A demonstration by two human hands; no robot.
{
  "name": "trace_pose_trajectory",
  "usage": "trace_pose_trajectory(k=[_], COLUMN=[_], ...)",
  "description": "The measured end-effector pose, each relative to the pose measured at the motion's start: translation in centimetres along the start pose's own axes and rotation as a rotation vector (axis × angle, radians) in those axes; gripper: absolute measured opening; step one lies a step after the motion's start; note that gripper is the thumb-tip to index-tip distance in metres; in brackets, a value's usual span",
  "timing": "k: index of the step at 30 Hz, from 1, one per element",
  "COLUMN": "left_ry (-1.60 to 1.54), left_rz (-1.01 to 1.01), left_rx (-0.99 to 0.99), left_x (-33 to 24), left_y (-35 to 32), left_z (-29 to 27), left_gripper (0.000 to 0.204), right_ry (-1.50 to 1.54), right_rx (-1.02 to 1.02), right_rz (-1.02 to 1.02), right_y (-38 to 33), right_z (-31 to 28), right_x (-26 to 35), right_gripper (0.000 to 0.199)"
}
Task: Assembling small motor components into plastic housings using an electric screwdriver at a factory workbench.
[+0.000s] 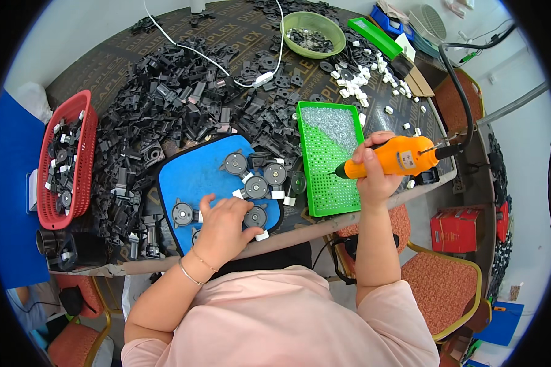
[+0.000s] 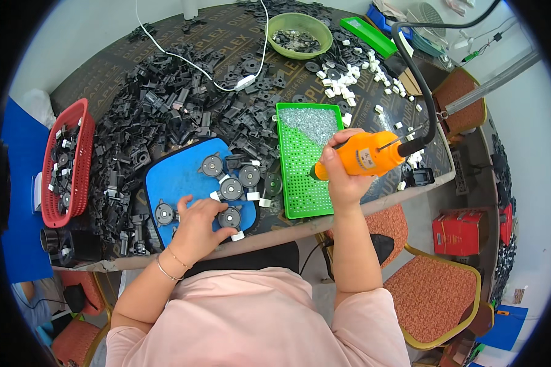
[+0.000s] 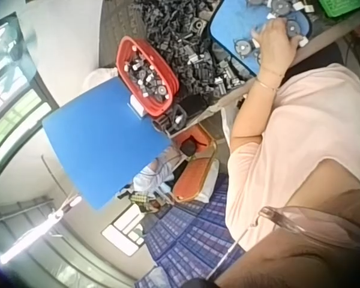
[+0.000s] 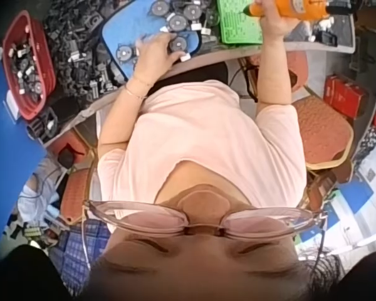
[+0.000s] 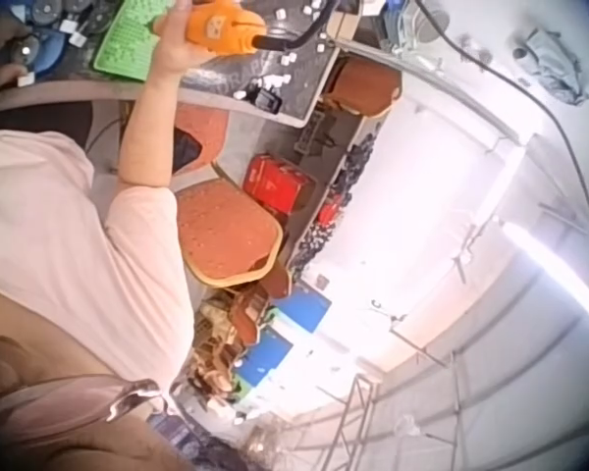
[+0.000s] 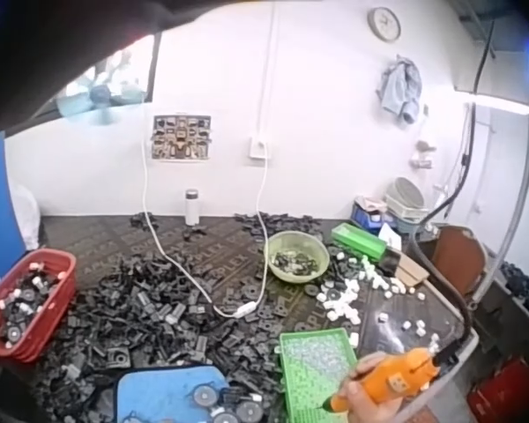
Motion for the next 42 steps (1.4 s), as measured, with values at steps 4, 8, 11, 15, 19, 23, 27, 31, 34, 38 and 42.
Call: trace_pose_trajectory(k=[4, 8, 11, 15, 19, 23, 27, 31, 34, 38, 42], left_ry=[-0.001, 0.002, 0.002, -0.002, -0.013, -0.033, -0.043, -0.051, -0.054, -0.046, -0.044], left_rz=[0.007, 0.001, 0.014, 0.015, 0.025, 0.049, 0.058, 0.044, 0.069, 0.066, 0.102], left_rx=[-0.013, 0.000, -0.012, -0.008, 0.003, -0.001, 0.000, 0.015, -0.023, -0.009, -0.061], left_x=[0.1, 0.1, 0.1, 0.1, 0.2, 0.2, 0.2, 0.3, 0.1, -0.1, -0.1], left_y=[-0.1, -0.1, -0.1, 0.0, 0.1, 0.1, 0.0, 0.0, -0.2, -0.1, -0.2], left_z=[0.0, 0.0, 0.0, 0.1, 0.1, 0.0, 0.0, 0.2, 0.1, 0.2, 0.4], left_gripper=[0.041, 0.041, 0.041, 0.041, 0.041, 0.042, 0.043, 0.042, 0.041, 0.044, 0.036], right_ry=[0.040, 0.012, 0.023, -0.005, 0.030, 0.128, 0.113, 0.136, 0.294, 0.294, 0.215], right_rx=[-0.017, 0.015, -0.004, -0.009, -0.017, -0.012, -0.022, -0.041, 0.093, 0.370, 0.498], right_rz=[0.010, -0.019, -0.009, -0.020, -0.004, 0.031, 0.049, 0.025, 0.004, 0.120, 0.113], right_y=[0.0, -0.2, -0.3, -0.2, -0.1, 0.0, 0.1, 0.2, -0.5, -3.8, -5.5], right_z=[0.4, 0.2, 0.2, 0.0, 0.1, 0.3, 0.3, 0.6, 3.5, 8.6, 10.9], right_x=[0.2, 0.0, 0.1, 0.2, 0.2, 0.0, -0.1, 1.5, 4.7, 5.5, 4.6], right_gripper=[0.023, 0.022, 0.022, 0.022, 0.021, 0.023, 0.023, 0.022, 0.021, 0.025, 0.028])
Point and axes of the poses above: each hand's wrist, its own y-axis towards the middle knuckle, its own z-axis out of the palm, x = y × z, the point moved 5 cm from there along y, towards the middle knuckle, and after that the axes turned 4 degrees about -x, right-handed, at the moved point
